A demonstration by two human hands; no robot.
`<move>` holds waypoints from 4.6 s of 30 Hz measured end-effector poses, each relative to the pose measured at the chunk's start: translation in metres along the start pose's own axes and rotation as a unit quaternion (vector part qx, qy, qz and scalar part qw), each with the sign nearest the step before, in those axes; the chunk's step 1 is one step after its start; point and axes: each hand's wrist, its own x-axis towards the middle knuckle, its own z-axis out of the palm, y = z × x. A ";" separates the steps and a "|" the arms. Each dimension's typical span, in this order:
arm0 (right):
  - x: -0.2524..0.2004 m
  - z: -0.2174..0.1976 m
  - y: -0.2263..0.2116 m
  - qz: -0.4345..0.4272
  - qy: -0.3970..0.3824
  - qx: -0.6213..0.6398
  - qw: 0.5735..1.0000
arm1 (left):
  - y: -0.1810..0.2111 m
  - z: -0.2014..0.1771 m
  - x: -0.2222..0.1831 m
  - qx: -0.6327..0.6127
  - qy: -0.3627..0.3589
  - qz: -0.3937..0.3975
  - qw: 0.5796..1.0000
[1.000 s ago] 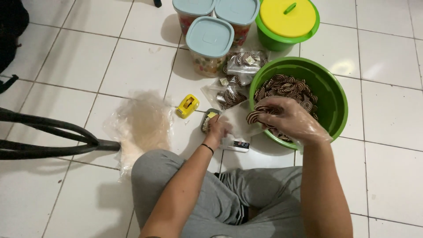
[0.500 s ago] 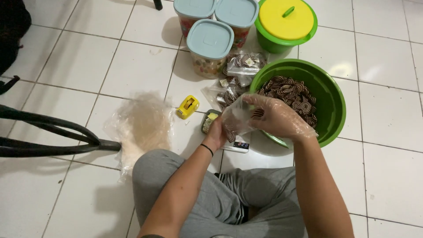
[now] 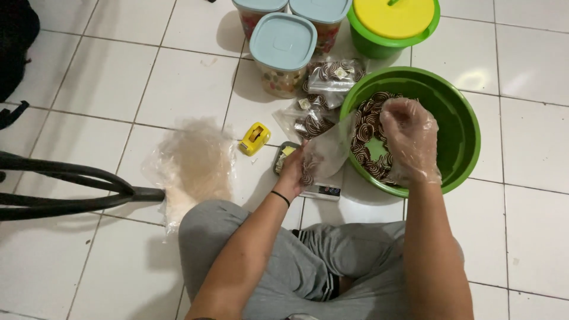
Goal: A person is sitting on the floor, picking up swirl-patterned cookies from a large green bowl, placing them into small plastic bags with a small white slip, and weighing the bags on a digital scale.
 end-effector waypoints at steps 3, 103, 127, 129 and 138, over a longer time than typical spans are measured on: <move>-0.001 0.014 0.061 0.182 -0.075 -0.105 0.975 | 0.009 0.000 0.004 0.009 -0.002 0.000 1.000; -0.067 0.057 0.145 0.114 -0.123 -0.273 0.947 | 0.073 0.036 -0.018 0.615 0.025 0.278 0.738; -0.059 0.058 0.130 0.097 -0.150 -0.296 0.939 | 0.074 -0.009 0.001 0.608 -0.004 0.178 0.774; -0.055 0.058 0.112 0.101 -0.129 -0.264 0.951 | 0.075 -0.008 -0.002 0.635 -0.002 0.172 0.753; -0.014 0.117 0.113 -0.175 -0.081 -0.372 0.908 | 0.082 -0.002 -0.009 0.698 -0.041 0.220 0.680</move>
